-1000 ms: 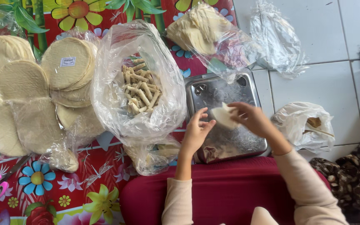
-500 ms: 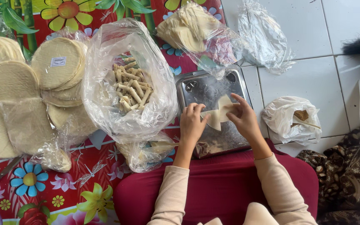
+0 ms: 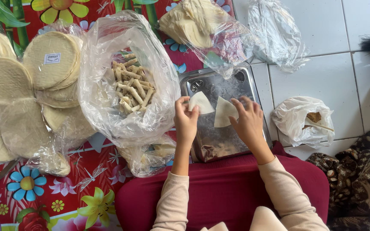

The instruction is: The person prepares snacks by hand, using a small wooden spatula to place filling onto thin dough wrappers and then rolling them into cylindrical shapes on a metal tray.

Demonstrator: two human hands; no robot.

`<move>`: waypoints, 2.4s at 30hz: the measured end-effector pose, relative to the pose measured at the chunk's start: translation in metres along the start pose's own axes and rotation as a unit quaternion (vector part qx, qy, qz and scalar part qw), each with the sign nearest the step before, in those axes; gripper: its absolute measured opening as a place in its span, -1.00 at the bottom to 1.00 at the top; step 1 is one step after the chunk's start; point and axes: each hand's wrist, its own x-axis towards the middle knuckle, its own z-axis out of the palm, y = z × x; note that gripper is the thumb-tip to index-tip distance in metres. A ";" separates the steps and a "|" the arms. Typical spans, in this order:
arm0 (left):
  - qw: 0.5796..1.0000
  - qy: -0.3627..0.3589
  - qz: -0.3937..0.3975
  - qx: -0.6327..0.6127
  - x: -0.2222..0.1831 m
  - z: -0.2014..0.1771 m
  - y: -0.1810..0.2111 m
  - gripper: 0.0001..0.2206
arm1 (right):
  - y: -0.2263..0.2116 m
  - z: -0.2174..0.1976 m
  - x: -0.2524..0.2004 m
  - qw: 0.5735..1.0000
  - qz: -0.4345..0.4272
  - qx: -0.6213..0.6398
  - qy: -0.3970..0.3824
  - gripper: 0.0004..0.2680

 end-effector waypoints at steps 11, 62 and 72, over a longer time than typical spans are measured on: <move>0.972 -0.185 -0.090 -0.115 -0.019 0.036 0.000 -0.64 | 0.028 0.010 -0.001 0.724 0.242 0.619 -0.184 -0.65; 0.918 -0.161 0.047 0.358 -0.028 0.024 0.030 -0.70 | 0.142 0.161 0.172 0.985 0.001 0.147 0.090 -0.72; 0.960 -0.108 0.051 0.252 -0.013 0.021 0.038 -0.73 | 0.073 0.196 0.286 0.979 0.167 0.119 -0.023 -0.82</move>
